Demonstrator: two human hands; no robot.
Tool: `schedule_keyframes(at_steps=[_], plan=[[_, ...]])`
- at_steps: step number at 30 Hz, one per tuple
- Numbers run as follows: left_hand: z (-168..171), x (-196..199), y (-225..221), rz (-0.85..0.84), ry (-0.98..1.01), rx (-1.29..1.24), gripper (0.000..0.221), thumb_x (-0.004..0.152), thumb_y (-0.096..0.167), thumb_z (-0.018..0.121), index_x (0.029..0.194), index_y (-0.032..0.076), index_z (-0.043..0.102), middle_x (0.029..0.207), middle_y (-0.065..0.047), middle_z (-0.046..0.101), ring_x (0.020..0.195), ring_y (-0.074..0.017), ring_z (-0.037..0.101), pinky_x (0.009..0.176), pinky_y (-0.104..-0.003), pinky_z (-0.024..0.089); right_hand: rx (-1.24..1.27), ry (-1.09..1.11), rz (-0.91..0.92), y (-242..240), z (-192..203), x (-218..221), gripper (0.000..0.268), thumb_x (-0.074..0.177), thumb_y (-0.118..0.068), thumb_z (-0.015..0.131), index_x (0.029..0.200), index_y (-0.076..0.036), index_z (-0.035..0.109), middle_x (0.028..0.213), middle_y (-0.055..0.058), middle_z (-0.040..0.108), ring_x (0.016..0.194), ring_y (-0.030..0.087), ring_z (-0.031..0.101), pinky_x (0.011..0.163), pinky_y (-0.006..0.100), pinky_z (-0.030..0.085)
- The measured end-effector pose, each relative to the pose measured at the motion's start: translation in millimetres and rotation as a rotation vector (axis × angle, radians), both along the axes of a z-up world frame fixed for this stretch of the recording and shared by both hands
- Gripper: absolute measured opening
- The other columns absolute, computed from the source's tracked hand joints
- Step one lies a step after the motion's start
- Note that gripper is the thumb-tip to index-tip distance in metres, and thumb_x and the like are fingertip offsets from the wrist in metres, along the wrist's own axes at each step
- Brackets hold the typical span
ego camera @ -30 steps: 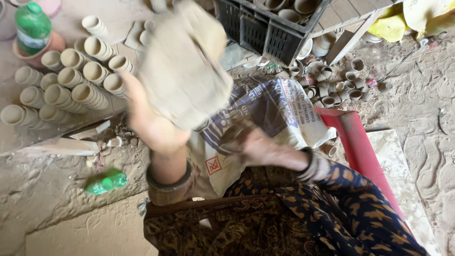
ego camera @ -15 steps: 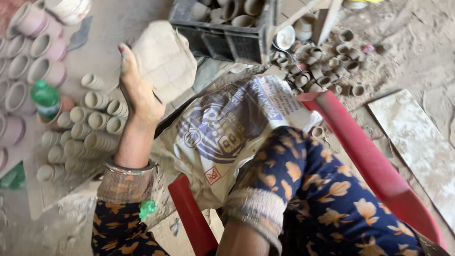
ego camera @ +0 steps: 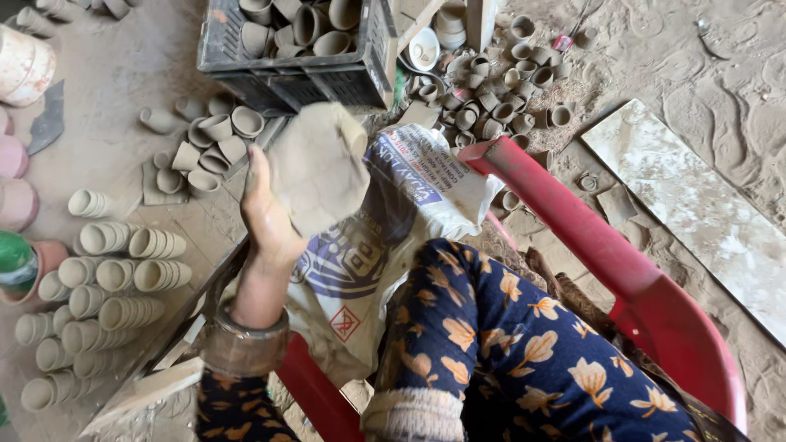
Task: The person sits on a red plastic chair and smooths the exterior and interior surfaces of small clay cups using a wet cloth. They repeatedly pick up cups from a nearby pile, wipe them, and place them back down.
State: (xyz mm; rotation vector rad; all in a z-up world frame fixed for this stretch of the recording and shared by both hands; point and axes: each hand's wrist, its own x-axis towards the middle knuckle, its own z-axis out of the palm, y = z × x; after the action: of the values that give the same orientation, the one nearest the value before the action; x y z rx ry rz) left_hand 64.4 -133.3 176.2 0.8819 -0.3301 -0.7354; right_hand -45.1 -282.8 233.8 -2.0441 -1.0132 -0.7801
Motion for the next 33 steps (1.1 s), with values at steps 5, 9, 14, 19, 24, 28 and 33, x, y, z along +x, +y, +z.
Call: schedule_keyframes(at_steps=[5, 9, 14, 19, 24, 28, 33], plan=[[-30, -26, 28, 0.174, 0.153, -0.042, 0.074, 0.109, 0.054, 0.039, 0.157, -0.002, 0.04, 0.154, -0.017, 0.051, 0.139, -0.0325, 0.054, 0.12, -0.049, 0.043, 0.067, 0.026, -0.083, -19, -28, -17, 0.036, 0.099, -0.027, 0.07, 0.132, -0.013, 0.066, 0.128, 0.008, 0.071, 0.125, 0.023, 0.064, 0.113, 0.041, 0.048], [-76, -43, 72, 0.401, 0.406, 0.156, 0.068, 0.095, 0.058, 0.035, 0.153, 0.024, 0.037, 0.147, -0.006, 0.053, 0.128, -0.0294, 0.058, 0.108, -0.051, 0.046, 0.187, 0.125, -0.122, -35, -54, -18, 0.037, 0.097, -0.026, 0.073, 0.131, -0.012, 0.066, 0.13, 0.008, 0.071, 0.126, 0.023, 0.064, 0.111, 0.039, 0.049], [-140, -50, 104, 0.162, 0.287, -0.342, 0.07, 0.105, 0.055, 0.039, 0.156, 0.008, 0.039, 0.146, -0.015, 0.057, 0.128, -0.031, 0.06, 0.107, -0.047, 0.05, 0.272, 0.746, -0.188, -50, -117, 10, 0.046, 0.091, -0.023, 0.077, 0.132, -0.007, 0.065, 0.132, 0.011, 0.07, 0.128, 0.025, 0.064, 0.109, 0.041, 0.048], [-191, -50, 103, 0.117, 0.536, -0.573, 0.056, 0.114, 0.048, 0.041, 0.15, 0.006, 0.051, 0.132, -0.012, 0.067, 0.114, -0.026, 0.067, 0.102, -0.041, 0.055, 0.49, 1.417, 0.265, -25, -202, 15, 0.046, 0.087, -0.015, 0.074, 0.132, -0.015, 0.063, 0.126, -0.001, 0.069, 0.12, 0.013, 0.062, 0.102, 0.033, 0.051], [-226, -55, 104, 0.219, 0.568, -0.432, 0.053, 0.112, 0.045, 0.043, 0.141, 0.003, 0.058, 0.122, -0.01, 0.071, 0.106, -0.0224, 0.07, 0.095, -0.038, 0.057, 0.605, 1.359, 0.397, -11, -259, 13, 0.03, 0.09, -0.001, 0.075, 0.12, -0.004, 0.073, 0.111, 0.005, 0.075, 0.105, 0.015, 0.068, 0.095, 0.033, 0.056], [-226, -64, 100, 0.126, 0.591, -0.531, 0.054, 0.115, 0.045, 0.043, 0.146, 0.002, 0.055, 0.129, -0.014, 0.069, 0.112, -0.0274, 0.069, 0.1, -0.042, 0.056, 0.664, 1.365, 0.435, -13, -269, 1, 0.025, 0.09, 0.0, 0.074, 0.114, -0.004, 0.075, 0.105, 0.005, 0.079, 0.1, 0.015, 0.071, 0.091, 0.032, 0.058], [-183, -57, 138, 0.3, 0.417, -0.343, 0.067, 0.108, 0.05, 0.043, 0.149, -0.002, 0.048, 0.138, -0.021, 0.063, 0.121, -0.0365, 0.065, 0.107, -0.052, 0.052, 0.77, 1.174, 0.365, -8, -261, 15, 0.023, 0.091, 0.001, 0.075, 0.114, -0.005, 0.075, 0.108, 0.007, 0.078, 0.097, 0.013, 0.071, 0.089, 0.03, 0.058]])
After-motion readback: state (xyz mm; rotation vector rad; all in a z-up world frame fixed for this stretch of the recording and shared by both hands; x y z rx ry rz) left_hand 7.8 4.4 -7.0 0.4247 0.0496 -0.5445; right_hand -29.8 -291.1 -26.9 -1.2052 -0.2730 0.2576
